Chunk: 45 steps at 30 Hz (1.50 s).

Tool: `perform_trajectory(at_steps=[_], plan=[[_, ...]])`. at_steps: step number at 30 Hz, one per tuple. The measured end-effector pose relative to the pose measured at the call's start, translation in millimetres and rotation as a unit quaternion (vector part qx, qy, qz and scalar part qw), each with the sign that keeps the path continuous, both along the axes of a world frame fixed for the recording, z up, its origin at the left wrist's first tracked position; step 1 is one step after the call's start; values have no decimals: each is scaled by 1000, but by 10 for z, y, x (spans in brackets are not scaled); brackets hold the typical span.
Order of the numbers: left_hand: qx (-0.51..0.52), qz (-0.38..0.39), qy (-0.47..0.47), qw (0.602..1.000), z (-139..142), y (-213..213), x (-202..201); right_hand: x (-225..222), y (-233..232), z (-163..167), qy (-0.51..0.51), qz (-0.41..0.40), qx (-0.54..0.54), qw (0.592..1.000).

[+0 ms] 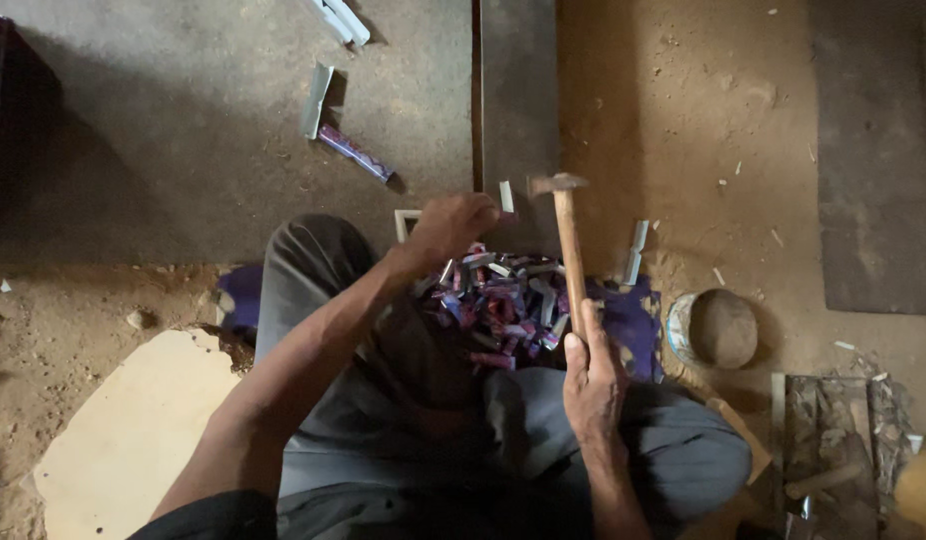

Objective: The person sits on the floor and repeatedly uses a hammer to strike small rectangular items placed on a metal bar, breaking them into smaller pieces. The broken fragments accumulate on the floor around the work area.

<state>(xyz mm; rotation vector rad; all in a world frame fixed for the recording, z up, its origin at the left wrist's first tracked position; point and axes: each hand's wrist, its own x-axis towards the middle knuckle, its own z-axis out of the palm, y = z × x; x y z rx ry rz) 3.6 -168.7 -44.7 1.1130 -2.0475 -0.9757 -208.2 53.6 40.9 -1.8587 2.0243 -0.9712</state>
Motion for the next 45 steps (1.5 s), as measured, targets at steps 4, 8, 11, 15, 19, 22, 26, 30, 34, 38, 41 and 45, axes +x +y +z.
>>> perform_trajectory(at_steps=[4, 8, 11, 15, 19, 22, 26, 30, 34, 38, 41, 45], plan=[[125, 18, 158, 979, -101, 54, 204, 44, -15, 27, 21, -20, -12, 1000], [182, 36, 127, 974, -189, 117, 273, 132, 6, -91, -22, -41, 33, 998], [80, 52, 115, 989, -167, 106, 201, 184, -13, -178, -40, 13, 24, 999], [-57, 54, -22, 997, -23, 174, 25, 197, -19, -142, -34, 22, -7, 999], [-69, 48, -170, 982, 125, 139, -178, 99, -27, 62, 42, 23, -67, 997], [-113, 32, -55, 991, 170, 65, -160, 87, -67, 173, 68, 13, -63, 996], [-45, 40, -117, 991, 225, 36, -133, 173, -211, 215, 104, 30, -64, 992], [-12, 6, -175, 984, 280, 16, -118, 208, -345, 230, 83, -8, 84, 993], [-51, -15, -159, 986, 224, 26, -102, 163, -281, 247, 80, -3, 23, 997], [-64, 32, -124, 990, 108, 44, -101, 140, -229, 191, 74, 16, 18, 997], [-53, 39, -135, 989, 53, 27, -92, 121, -224, 141, 52, 27, 26, 998], [-62, 47, -112, 991, 24, 15, -84, 81, -92, 106, 73, -45, 57, 995]])
